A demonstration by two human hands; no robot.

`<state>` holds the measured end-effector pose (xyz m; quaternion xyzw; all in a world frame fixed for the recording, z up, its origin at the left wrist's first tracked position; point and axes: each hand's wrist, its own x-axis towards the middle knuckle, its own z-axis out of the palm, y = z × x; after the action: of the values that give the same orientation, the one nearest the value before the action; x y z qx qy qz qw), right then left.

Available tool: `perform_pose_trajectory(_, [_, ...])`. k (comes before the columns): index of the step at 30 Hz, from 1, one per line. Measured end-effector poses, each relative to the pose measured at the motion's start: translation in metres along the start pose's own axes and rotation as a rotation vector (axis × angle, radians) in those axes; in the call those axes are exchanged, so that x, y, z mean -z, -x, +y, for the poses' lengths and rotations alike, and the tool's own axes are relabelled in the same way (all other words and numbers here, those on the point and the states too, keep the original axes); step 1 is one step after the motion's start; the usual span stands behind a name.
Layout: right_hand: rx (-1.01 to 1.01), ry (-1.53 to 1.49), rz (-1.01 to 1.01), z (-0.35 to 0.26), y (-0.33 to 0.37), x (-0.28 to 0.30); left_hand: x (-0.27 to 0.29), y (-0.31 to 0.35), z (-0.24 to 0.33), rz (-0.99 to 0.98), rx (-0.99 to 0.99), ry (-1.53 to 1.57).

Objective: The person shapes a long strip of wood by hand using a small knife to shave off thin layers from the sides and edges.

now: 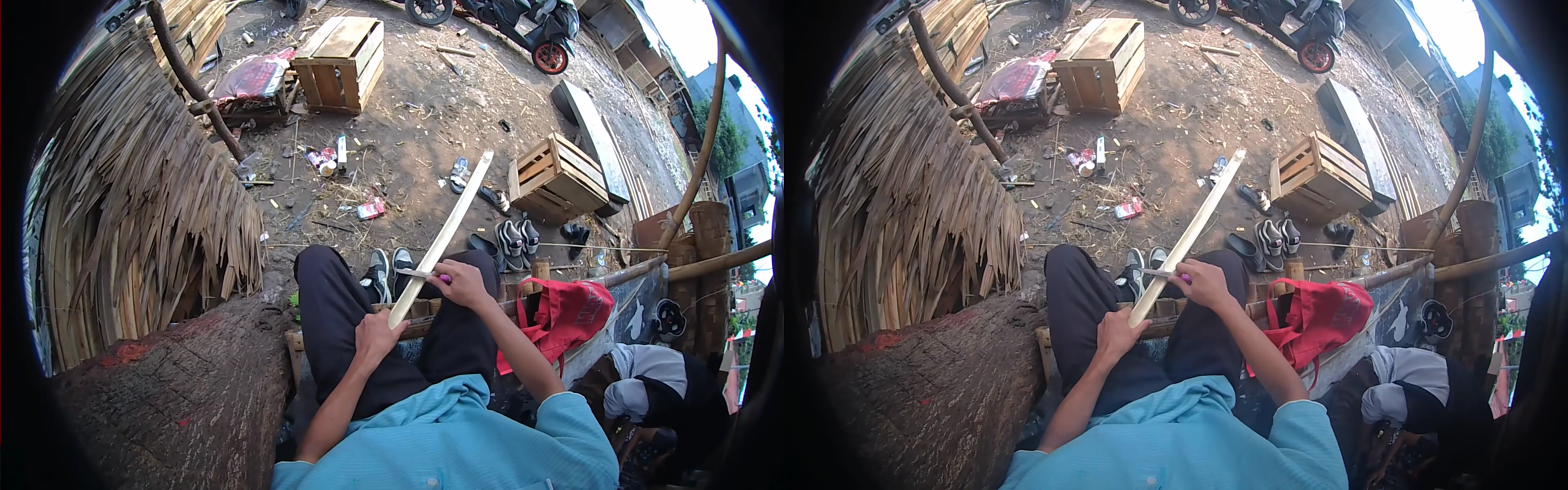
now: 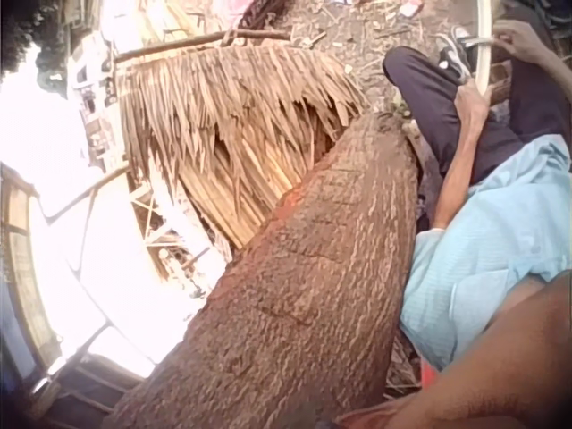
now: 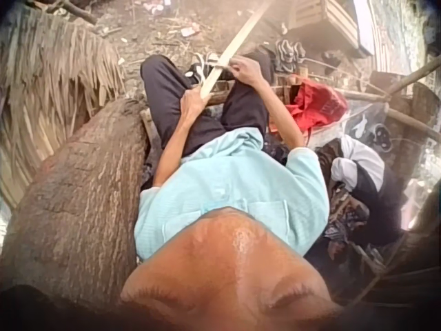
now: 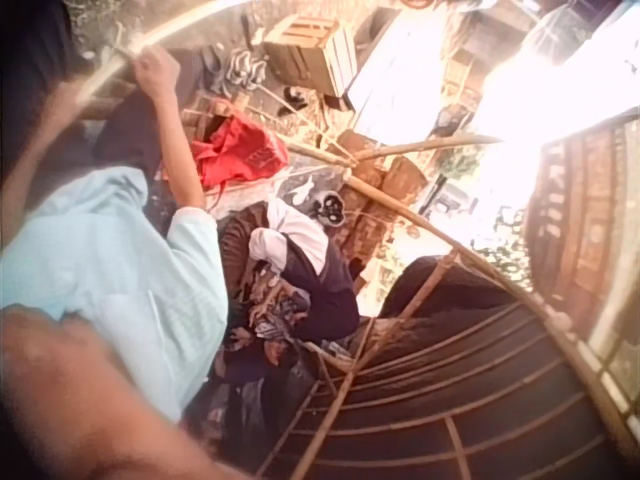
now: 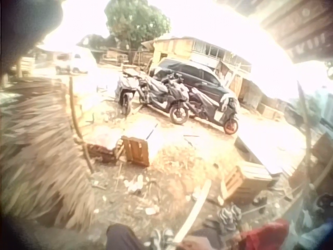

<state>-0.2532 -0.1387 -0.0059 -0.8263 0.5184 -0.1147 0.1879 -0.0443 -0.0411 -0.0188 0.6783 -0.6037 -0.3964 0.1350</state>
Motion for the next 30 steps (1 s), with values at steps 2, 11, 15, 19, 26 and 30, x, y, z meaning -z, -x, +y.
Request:
perform_pose_trajectory(2, [0.051,-0.018,-0.082,-0.011,0.009,0.001,0.001,0.000,0.001,0.013,0.013,0.026])
perform_pose_trajectory(11, [-0.175,0.179,0.115,0.038,-0.032,0.006,-0.004,0.002,0.000,0.047,-0.018,-0.062])
perform_pose_trajectory(15, [0.121,0.130,-0.029,0.033,-0.024,0.003,-0.003,0.005,0.000,0.035,-0.018,-0.073])
perform_pose_trajectory(19, [-0.390,0.341,0.185,0.101,-0.039,0.029,-0.008,0.011,0.008,0.027,-0.059,-0.085])
perform_pose_trajectory(26, [0.108,0.128,-0.059,0.021,-0.021,0.014,-0.002,0.007,0.001,0.057,-0.011,-0.041])
perform_pose_trajectory(30, [-0.181,0.285,0.160,0.065,-0.028,0.019,-0.001,0.009,0.005,0.054,-0.027,-0.045])
